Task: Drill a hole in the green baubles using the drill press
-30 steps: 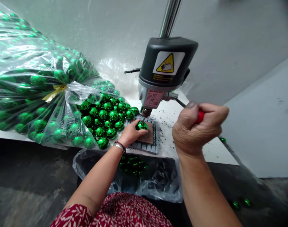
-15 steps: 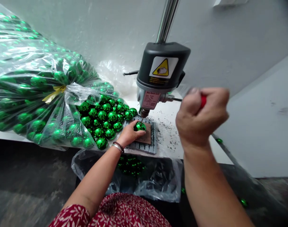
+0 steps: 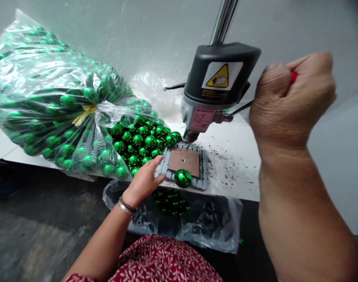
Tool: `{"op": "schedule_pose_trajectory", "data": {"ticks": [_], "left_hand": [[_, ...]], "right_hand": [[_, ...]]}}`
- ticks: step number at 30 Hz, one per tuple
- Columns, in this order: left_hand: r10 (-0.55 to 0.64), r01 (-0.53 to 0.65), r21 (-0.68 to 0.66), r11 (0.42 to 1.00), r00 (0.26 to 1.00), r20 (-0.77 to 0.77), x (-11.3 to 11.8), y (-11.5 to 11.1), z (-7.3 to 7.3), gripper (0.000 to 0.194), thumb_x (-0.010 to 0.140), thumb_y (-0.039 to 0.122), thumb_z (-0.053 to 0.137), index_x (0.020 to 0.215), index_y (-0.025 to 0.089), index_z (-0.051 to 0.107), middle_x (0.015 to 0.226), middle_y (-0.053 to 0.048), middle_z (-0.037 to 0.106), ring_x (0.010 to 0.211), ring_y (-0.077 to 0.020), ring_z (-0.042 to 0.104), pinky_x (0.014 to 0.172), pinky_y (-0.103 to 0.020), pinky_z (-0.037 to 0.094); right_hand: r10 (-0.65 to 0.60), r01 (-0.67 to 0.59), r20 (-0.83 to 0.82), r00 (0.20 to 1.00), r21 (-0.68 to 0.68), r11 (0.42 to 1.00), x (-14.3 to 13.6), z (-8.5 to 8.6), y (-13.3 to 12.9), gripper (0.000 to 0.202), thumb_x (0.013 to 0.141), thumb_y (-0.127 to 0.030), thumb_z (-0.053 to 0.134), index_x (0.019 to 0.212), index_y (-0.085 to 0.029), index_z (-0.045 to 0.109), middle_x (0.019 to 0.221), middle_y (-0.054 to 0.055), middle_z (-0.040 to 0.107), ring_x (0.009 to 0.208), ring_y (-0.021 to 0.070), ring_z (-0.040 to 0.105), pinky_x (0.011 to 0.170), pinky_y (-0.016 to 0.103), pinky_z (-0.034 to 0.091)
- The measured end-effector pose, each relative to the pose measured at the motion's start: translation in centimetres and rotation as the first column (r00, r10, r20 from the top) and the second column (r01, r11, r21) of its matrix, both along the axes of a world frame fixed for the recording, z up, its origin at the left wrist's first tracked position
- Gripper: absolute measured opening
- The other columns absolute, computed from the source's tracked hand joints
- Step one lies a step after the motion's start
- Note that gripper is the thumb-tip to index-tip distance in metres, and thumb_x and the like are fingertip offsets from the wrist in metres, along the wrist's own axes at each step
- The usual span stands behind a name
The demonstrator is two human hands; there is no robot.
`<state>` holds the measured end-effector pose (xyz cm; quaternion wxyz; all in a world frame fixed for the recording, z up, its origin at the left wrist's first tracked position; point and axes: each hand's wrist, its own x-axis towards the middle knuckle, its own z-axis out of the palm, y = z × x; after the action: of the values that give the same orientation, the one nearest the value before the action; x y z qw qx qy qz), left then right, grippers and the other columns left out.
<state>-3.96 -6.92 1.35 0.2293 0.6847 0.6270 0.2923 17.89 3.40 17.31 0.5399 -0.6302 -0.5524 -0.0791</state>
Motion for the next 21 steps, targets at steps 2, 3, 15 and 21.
{"op": "schedule_pose_trajectory", "data": {"ticks": [2, 3, 15, 21], "left_hand": [[0.213, -0.228, -0.029, 0.973, 0.940, -0.265, -1.6, -1.5, 0.6, 0.047, 0.085, 0.027, 0.055, 0.132, 0.018, 0.051, 0.133, -0.016, 0.055, 0.116, -0.0301, 0.058, 0.097, -0.045, 0.047], [0.250, -0.288, -0.049, 0.956, 0.894, -0.372, -2.1, -2.0, 0.7, 0.048, 0.085, 0.026, 0.055, 0.132, 0.017, 0.050, 0.134, -0.018, 0.053, 0.112, -0.0311, 0.060, 0.094, -0.045, 0.049], [0.314, -0.333, -0.077, 0.940, 0.930, -0.191, -3.2, -2.4, 0.3, 0.061, 0.076, 0.033, 0.066, 0.130, 0.017, 0.042, 0.120, -0.015, 0.060, 0.107, -0.0285, 0.060, 0.089, -0.040, 0.047], [0.284, -0.019, -0.310, 0.950, 0.459, 0.842, -2.0, -1.2, 0.2, 0.055, 0.070, 0.045, 0.071, 0.115, 0.021, 0.048, 0.086, 0.000, 0.062, 0.066, -0.0123, 0.061, 0.059, -0.025, 0.046]], "right_hand": [[0.002, -0.002, -0.011, 1.000, -0.014, 1.000, -0.1, 0.2, -0.1, 0.036, 0.089, -0.042, 0.040, 0.092, -0.010, 0.056, 0.079, -0.002, 0.050, 0.069, 0.0009, 0.039, 0.072, 0.026, 0.025], [0.006, -0.006, -0.018, 1.000, -0.006, 1.000, -0.2, 0.2, -0.1, 0.035, 0.088, -0.041, 0.040, 0.091, -0.010, 0.056, 0.078, -0.002, 0.049, 0.069, 0.0008, 0.037, 0.072, 0.026, 0.025], [0.071, -0.070, -0.026, 0.997, 0.061, 0.996, -0.2, 0.2, -0.3, 0.036, 0.088, -0.043, 0.039, 0.086, -0.011, 0.054, 0.072, -0.004, 0.044, 0.066, -0.0003, 0.030, 0.071, 0.024, 0.024], [0.084, -0.083, -0.049, 0.995, 0.028, 0.996, -0.4, 0.2, -0.2, 0.032, 0.090, -0.038, 0.039, 0.091, -0.009, 0.052, 0.076, -0.003, 0.043, 0.067, -0.0002, 0.030, 0.073, 0.023, 0.025]]}}
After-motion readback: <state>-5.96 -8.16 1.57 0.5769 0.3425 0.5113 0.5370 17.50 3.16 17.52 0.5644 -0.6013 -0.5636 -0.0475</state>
